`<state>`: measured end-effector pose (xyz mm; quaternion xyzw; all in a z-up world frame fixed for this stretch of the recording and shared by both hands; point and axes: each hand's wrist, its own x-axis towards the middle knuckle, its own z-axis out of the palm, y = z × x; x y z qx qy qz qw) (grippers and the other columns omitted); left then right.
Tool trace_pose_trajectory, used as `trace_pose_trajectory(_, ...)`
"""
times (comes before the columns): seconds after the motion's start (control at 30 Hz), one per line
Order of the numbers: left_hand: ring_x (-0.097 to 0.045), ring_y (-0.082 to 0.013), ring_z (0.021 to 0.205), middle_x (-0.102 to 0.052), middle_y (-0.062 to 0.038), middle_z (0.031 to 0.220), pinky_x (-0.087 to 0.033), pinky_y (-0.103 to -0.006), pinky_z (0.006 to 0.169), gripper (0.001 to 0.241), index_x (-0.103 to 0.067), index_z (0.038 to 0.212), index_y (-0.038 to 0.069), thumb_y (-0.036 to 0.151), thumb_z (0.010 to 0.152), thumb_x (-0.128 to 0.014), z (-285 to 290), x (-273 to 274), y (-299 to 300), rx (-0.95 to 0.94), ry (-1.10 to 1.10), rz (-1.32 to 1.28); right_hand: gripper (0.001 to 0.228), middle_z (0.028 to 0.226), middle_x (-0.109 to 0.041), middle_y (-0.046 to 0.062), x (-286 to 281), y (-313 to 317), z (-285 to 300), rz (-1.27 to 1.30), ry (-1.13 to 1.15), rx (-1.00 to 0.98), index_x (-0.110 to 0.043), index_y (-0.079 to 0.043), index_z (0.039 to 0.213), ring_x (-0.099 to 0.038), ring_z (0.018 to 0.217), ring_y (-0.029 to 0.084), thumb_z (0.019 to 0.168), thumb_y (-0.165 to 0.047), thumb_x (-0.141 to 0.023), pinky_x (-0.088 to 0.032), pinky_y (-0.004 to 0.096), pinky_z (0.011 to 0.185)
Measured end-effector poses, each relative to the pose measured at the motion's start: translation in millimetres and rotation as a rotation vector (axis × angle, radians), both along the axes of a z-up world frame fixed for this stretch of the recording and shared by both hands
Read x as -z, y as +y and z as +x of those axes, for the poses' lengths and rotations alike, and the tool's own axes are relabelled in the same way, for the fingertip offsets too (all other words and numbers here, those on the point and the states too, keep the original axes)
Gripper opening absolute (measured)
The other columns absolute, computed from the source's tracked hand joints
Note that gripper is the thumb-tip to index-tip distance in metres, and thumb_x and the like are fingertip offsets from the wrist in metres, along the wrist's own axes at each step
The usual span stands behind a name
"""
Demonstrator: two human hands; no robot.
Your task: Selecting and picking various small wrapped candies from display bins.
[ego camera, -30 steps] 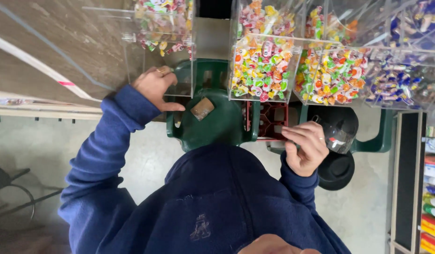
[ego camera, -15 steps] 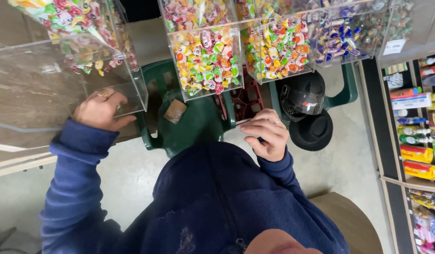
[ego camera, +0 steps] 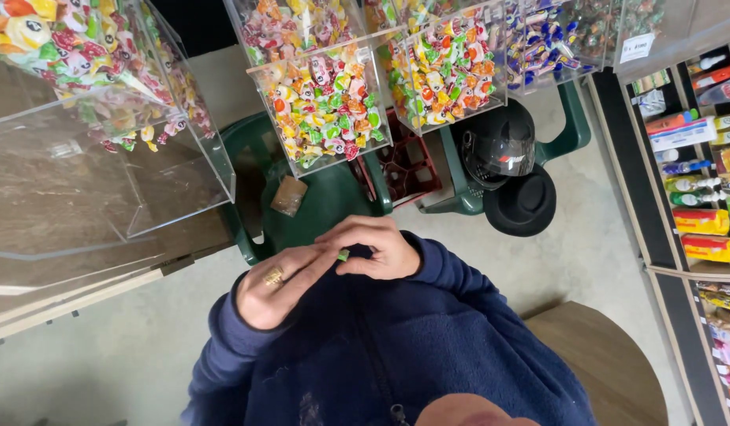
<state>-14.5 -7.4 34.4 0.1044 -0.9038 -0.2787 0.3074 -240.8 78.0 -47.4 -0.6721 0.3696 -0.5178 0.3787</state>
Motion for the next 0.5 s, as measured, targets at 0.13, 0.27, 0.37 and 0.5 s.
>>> trace_pose_trajectory(0.13,-0.072,-0.0299,0.095,-0.071,-0.012,0.105,-0.060,-0.0378,0.082,0.041,-0.069,0.116,-0.002,-0.001,0.076,-0.073,-4.2,18.3,-0.4,-0.028,0.064,-0.031,0.017,0.115,-0.075,0.015,7.1,2.5,0.9,0.010,-0.003,0.081,-0.074,-0.004,0.110,-0.076,0.106,0.026,0.096,-0.012,-0.079,-0.062,0.035,0.093)
trace_pose_trajectory(0.27,-0.070,-0.0285,0.089,-0.071,-0.010,0.100,-0.057,-0.0388,0.077,0.041,-0.068,0.118,-0.002,0.003,0.081,-0.083,-4.1,32.1,-1.5,-0.135,0.086,-0.080,0.013,0.106,-0.076,0.013,-3.1,5.9,-16.4,-0.034,0.048,0.239,-0.077,-0.003,0.103,-0.077,0.097,0.023,0.093,-0.009,-0.081,-0.062,0.032,0.087)
trace_pose_trajectory(0.37,-0.070,-0.0292,0.090,-0.071,-0.012,0.104,-0.055,-0.0392,0.078,0.044,-0.066,0.118,-0.002,0.008,0.080,-0.088,0.0,28.4,-4.0,-0.184,0.106,-0.096,0.010,0.102,-0.076,0.013,-23.3,-0.1,-60.8,-0.107,0.112,0.617,-0.074,-0.002,0.100,-0.076,0.095,0.023,0.093,-0.006,-0.081,-0.061,0.032,0.087)
trace_pose_trajectory(0.5,-0.069,-0.0288,0.090,-0.072,-0.010,0.102,-0.055,-0.0394,0.082,0.042,-0.068,0.112,0.001,0.010,0.077,-0.088,13.4,36.1,0.7,-0.287,0.051,-0.089,0.013,0.103,-0.077,0.015,-63.2,-31.1,-128.9,-0.213,0.573,0.989,-0.074,0.001,0.105,-0.075,0.090,0.023,0.097,0.003,-0.084,-0.057,0.031,0.080)
